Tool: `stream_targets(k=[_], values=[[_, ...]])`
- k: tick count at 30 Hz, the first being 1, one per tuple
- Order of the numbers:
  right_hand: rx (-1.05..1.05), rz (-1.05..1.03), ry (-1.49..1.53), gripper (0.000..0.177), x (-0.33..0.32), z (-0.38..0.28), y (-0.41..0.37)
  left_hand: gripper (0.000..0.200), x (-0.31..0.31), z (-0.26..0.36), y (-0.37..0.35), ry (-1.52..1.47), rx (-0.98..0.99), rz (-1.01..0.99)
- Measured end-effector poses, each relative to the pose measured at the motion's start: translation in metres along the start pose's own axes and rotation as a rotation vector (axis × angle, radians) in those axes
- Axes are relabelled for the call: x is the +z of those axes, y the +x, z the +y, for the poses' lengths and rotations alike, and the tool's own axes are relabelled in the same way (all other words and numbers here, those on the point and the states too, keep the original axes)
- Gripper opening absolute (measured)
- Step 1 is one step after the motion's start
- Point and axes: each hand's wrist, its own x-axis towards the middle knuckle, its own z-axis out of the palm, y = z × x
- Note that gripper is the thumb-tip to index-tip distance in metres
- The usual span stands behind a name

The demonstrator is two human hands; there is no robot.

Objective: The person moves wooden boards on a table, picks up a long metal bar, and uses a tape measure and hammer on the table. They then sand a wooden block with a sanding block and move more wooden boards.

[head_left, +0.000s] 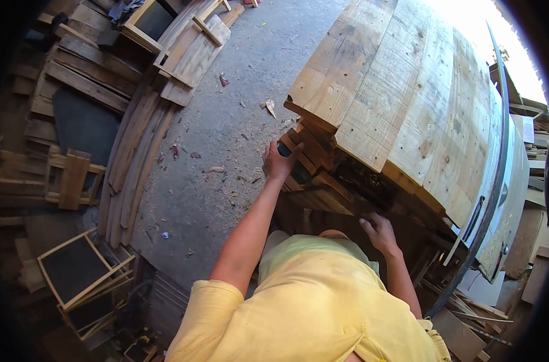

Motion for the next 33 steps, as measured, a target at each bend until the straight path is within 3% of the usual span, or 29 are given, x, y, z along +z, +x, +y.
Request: stream_targets(k=[3, 5, 6, 8, 11, 17, 23, 28, 33], values=[[-0.041, -0.013, -0.029, 0.033, 0.003, -0.002, 0.003, 0.087, 0.009, 0.003, -0.006, 0.204, 0.151, 0.160], [-0.075, -0.010, -0.047, 0.033, 0.002, -0.006, 0.006, 0.084, 0.010, 0.008, -0.010, 0.406, 0.315, 0.401], [-0.079, -0.022, -0.050, 0.033, 0.002, -0.009, 0.007, 0.084, 0.010, 0.007, -0.008, 0.401, 0.313, 0.405], [-0.087, -0.036, -0.056, 0.033, 0.001, -0.014, 0.008, 0.080, 0.006, 0.000, -0.003, 0.153, 0.256, 0.193], [-0.127, -0.057, -0.089, 0.032, 0.000, -0.020, 0.011, 0.080, -0.001, -0.005, -0.006, 0.030, 0.171, 0.060], [-0.204, -0.032, -0.082, 0.030, 0.007, -0.029, 0.026, 0.073, -0.035, -0.027, -0.037, -0.059, 0.215, 0.168], [-0.350, 0.077, -0.166, 0.028, 0.017, -0.066, 0.069, 0.088, -0.078, -0.077, -0.066, -0.067, 0.106, 0.134], [-0.603, 0.320, -0.328, 0.035, 0.046, -0.082, 0.124, 0.092, -0.098, -0.106, -0.079, -0.041, 0.139, 0.176], [-0.517, 0.242, -0.586, 0.047, 0.072, -0.088, 0.141, 0.091, -0.109, -0.123, -0.085, -0.056, 0.146, 0.203]])
